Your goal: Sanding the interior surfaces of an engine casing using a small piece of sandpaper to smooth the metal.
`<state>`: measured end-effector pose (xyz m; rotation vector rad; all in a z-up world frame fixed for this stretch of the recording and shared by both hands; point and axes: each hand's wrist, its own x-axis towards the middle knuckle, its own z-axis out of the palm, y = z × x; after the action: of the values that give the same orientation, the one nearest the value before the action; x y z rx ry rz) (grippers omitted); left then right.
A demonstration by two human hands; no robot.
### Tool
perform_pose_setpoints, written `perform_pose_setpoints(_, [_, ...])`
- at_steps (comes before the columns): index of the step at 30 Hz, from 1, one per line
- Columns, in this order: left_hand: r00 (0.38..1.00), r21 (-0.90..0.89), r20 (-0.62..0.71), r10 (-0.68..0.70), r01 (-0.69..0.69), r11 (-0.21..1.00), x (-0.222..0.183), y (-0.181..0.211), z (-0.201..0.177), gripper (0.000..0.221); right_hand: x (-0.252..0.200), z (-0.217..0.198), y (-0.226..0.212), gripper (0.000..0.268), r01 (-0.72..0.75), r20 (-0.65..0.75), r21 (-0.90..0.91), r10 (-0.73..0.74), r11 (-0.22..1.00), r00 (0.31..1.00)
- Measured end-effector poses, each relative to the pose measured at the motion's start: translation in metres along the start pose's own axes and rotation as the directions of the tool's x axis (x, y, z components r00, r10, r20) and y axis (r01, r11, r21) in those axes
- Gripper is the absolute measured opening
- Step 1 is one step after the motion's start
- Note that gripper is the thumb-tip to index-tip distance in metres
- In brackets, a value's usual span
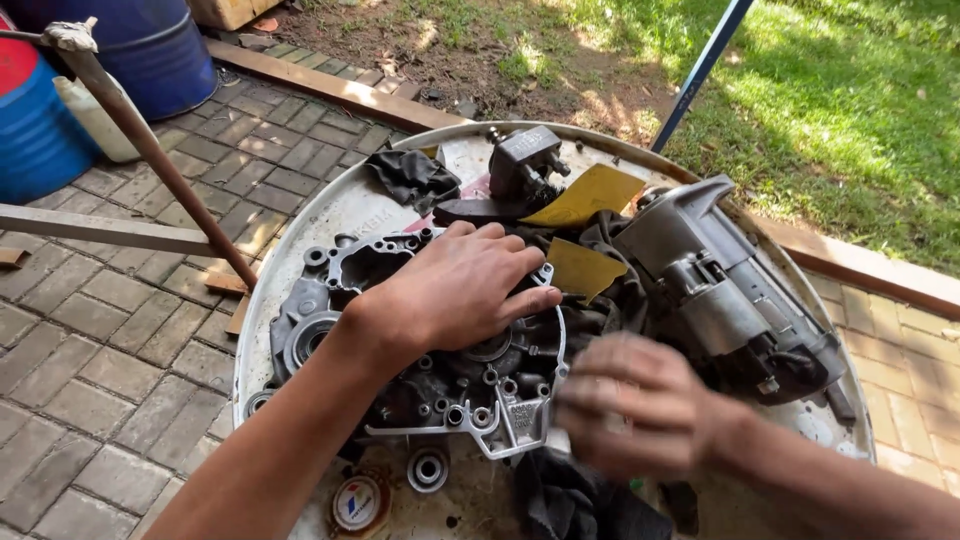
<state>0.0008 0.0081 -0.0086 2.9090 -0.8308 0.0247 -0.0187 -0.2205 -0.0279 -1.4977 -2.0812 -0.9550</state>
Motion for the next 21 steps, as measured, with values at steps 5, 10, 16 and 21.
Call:
perform_pose_setpoints(5, [1.000, 0.008, -0.028, 0.004, -0.004, 1.000, 0.001, 0.000, 0.002, 0.064, 0.008, 0.001, -0.012, 0.026, -0.041, 0.004, 0.031, 0.041, 0.999, 0.999])
perform_pose_setpoints(10, [0.999, -0.002, -0.033, 0.003, -0.003, 1.000, 0.001, 0.000, 0.003, 0.062, -0.009, 0.002, -0.001, 0.017, -0.145, 0.008, 0.044, 0.144, 0.989, 0.989])
perform_pose_setpoints(16, [0.999, 0.005, -0.033, 0.010, -0.010, 1.000, 0.001, 0.000, 0.003, 0.062, -0.009, 0.003, 0.002, 0.019, -0.124, 0.009, 0.015, 0.124, 0.992, 0.992])
perform_pose_setpoints(21, [0.998, 0.035, -0.054, 0.020, -0.018, 0.999, 0.001, -0.001, 0.004, 0.062, -0.001, 0.001, -0.004, 0.021, -0.042, 0.025, 0.017, 0.041, 0.999, 0.999])
